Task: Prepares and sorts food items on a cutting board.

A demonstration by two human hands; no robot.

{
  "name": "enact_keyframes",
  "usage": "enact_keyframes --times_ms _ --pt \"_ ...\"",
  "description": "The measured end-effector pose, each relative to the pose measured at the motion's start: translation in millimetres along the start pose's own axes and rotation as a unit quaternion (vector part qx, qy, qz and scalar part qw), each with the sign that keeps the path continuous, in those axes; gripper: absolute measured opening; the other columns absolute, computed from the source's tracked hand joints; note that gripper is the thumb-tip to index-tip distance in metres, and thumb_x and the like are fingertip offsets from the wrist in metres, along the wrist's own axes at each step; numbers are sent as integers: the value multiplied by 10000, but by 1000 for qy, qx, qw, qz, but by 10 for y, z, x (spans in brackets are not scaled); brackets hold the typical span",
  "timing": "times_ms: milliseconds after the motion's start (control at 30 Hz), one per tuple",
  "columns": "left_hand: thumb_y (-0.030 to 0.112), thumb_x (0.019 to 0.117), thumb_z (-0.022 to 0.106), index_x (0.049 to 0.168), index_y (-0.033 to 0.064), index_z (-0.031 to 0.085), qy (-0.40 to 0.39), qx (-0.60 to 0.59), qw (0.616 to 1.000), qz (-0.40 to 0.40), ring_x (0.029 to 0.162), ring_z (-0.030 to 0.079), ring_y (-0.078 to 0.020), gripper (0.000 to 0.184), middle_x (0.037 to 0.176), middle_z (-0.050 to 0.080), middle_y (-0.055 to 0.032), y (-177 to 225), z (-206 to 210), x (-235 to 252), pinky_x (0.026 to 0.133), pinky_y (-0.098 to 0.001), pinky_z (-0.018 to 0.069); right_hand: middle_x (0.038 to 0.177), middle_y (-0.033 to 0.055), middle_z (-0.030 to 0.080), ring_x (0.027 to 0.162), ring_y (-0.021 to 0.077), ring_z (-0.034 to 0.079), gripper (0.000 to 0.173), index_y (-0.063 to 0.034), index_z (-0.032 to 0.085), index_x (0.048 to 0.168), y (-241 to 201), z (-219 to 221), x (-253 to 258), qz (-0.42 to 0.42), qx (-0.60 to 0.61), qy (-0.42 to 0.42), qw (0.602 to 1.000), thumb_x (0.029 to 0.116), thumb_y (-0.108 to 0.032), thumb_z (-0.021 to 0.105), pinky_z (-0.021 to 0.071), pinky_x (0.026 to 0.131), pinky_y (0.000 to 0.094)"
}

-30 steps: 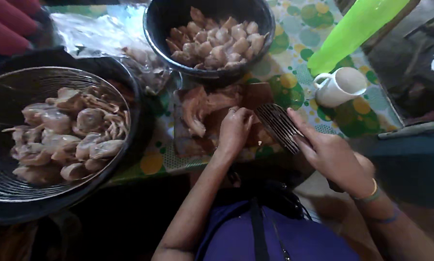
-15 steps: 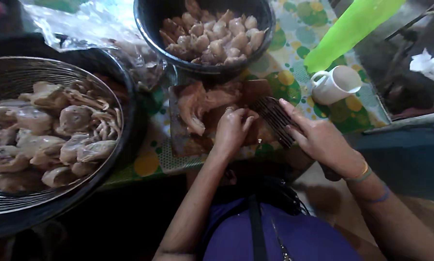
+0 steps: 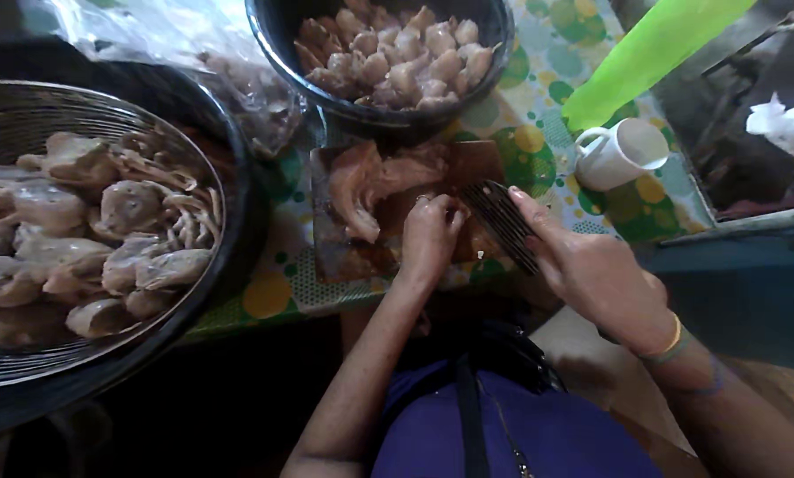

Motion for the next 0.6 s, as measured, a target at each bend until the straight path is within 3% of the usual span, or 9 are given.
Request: enact_keyframes --times_ms 267,433,500,600 --pt "127 978 690 1062 -4 737 -4 7 1000 -1 972 704 -360 162 1015 720 -202 10 -4 9 891 -532 563 631 138 634 531 367 629 661 -138 370 1603 -34 85 175 -4 -24 -45 999 982 -43 575 505 501 515" --pt "136 982 689 1098 -8 738 -19 18 1000 1 984 705 -365 191 1055 711 -217 24 22 0 892 -525 567 581 128 604 485 361 606 613 -98 445 1560 -80 91 26 -7 -30 -13 999 964 -23 571 491 471 494" --pt "151 984 695 1057 -16 730 -26 20 999 22 974 700 -372 186 1036 698 -222 20 41 1 873 -532 569 629 157 637 552 397 640 653 -117 377 1597 -73 84 66 21 -18 -47 999 979 -32 570 510 520 530" --pt "150 980 704 1070 3 750 -30 11 999 29 1023 696 -365 178 1052 718 -213 27 16 14 934 -529 545 720 192 677 641 429 667 677 -159 319 1624 42 55 99 47 17 -86 995 1004 -77 578 528 597 574"
Point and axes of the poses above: each hand's wrist, its own x-axis towards the middle knuckle, its own z-axis out of the palm, y = z × x, the point moved 1 cm from there along x, towards the middle knuckle
